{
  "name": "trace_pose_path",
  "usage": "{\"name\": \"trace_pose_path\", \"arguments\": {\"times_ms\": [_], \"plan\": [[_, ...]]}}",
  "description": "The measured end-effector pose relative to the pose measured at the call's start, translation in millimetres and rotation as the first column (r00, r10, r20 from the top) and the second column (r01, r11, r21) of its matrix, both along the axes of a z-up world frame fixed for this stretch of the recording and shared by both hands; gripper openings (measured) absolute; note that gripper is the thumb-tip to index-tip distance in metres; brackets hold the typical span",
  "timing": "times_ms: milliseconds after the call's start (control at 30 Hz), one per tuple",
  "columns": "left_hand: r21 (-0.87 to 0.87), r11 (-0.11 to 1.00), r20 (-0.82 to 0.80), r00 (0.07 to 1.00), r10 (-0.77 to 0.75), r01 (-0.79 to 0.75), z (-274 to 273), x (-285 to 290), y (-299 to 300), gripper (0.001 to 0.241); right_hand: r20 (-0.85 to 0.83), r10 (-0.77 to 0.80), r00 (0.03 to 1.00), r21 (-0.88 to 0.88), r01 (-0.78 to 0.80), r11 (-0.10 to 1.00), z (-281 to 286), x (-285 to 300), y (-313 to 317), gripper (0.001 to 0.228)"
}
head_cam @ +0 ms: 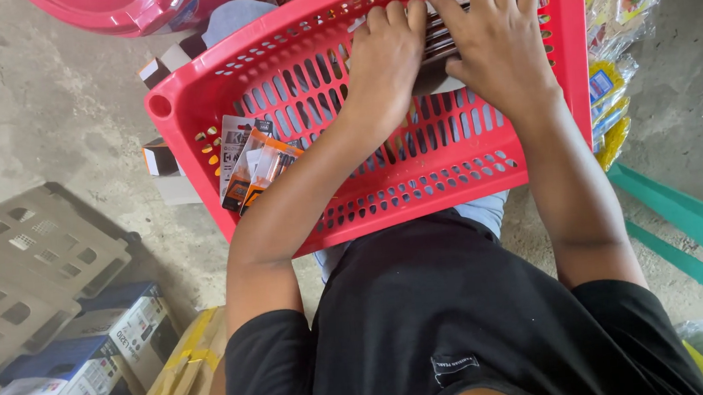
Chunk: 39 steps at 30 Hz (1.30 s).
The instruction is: Unboxing individual battery packs and organizing them into a red plastic storage basket.
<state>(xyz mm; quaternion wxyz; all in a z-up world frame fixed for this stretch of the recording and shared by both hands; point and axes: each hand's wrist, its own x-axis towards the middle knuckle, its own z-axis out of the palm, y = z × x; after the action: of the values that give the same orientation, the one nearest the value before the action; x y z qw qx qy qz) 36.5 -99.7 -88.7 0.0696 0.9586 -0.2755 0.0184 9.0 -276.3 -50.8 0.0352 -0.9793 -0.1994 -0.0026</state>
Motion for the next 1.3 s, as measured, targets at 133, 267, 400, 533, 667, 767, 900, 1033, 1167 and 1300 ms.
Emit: {"name": "trace_pose_path", "arguments": {"times_ms": [133,267,400,533,667,767,900,1033,1167,1300], "plan": [[0.006,1.000,-0.004,1.000,-0.025,0.025,-6.3,4.2,1.8,0.050,0.021,0.002,1.000,-0.018,-0.002,1.000,-0.7,-1.6,0.4,0.061],[-0.051,0.999,0.002,1.000,-0.004,0.004,-17.6,4.5,-2.0,0.049,0.025,-0.022,0.999,-0.072,0.024,0.997,-15.9,-3.6,-1.5,0.055],[-0.055,0.997,-0.019,0.999,0.045,-0.046,-20.2,5.6,-3.2,0.062,-0.012,-0.041,0.999,-0.030,0.040,0.999,-10.8,0.0,-3.5,0.062],[-0.090,0.995,-0.138,0.990,0.031,-0.043,8.6,13.2,7.7,0.088,-0.041,-0.033,0.999,0.135,0.038,0.990,26.8,4.9,-0.7,0.073],[-0.228,0.974,-0.197,0.979,-0.043,-0.003,17.9,8.7,20.0,0.105,-0.163,-0.053,0.985,0.268,0.096,0.959,38.9,-1.8,-5.3,0.070],[-0.281,0.960,-0.177,0.982,-0.063,0.011,27.1,7.4,23.3,0.106,-0.162,-0.050,0.986,0.304,0.098,0.947,46.6,-2.1,-6.2,0.070],[-0.336,0.942,-0.179,0.981,-0.072,0.008,38.4,2.6,30.6,0.101,-0.096,-0.013,0.995,0.323,0.044,0.945,50.3,-4.0,-11.9,0.067],[-0.401,0.916,-0.143,0.988,-0.053,-0.009,70.2,-4.1,65.1,0.089,-0.115,0.009,0.993,0.336,0.030,0.941,60.0,-10.9,-15.8,0.057],[-0.381,0.922,-0.229,0.973,-0.028,-0.064,91.2,-15.3,133.1,0.049,-0.071,0.020,0.997,0.467,0.015,0.884,62.6,-17.4,10.2,0.044],[-0.091,0.984,-0.401,0.910,0.107,-0.156,83.7,-41.7,180.6,0.023,-0.071,0.175,0.982,0.535,-0.110,0.838,45.1,-29.0,69.0,0.031]]}}
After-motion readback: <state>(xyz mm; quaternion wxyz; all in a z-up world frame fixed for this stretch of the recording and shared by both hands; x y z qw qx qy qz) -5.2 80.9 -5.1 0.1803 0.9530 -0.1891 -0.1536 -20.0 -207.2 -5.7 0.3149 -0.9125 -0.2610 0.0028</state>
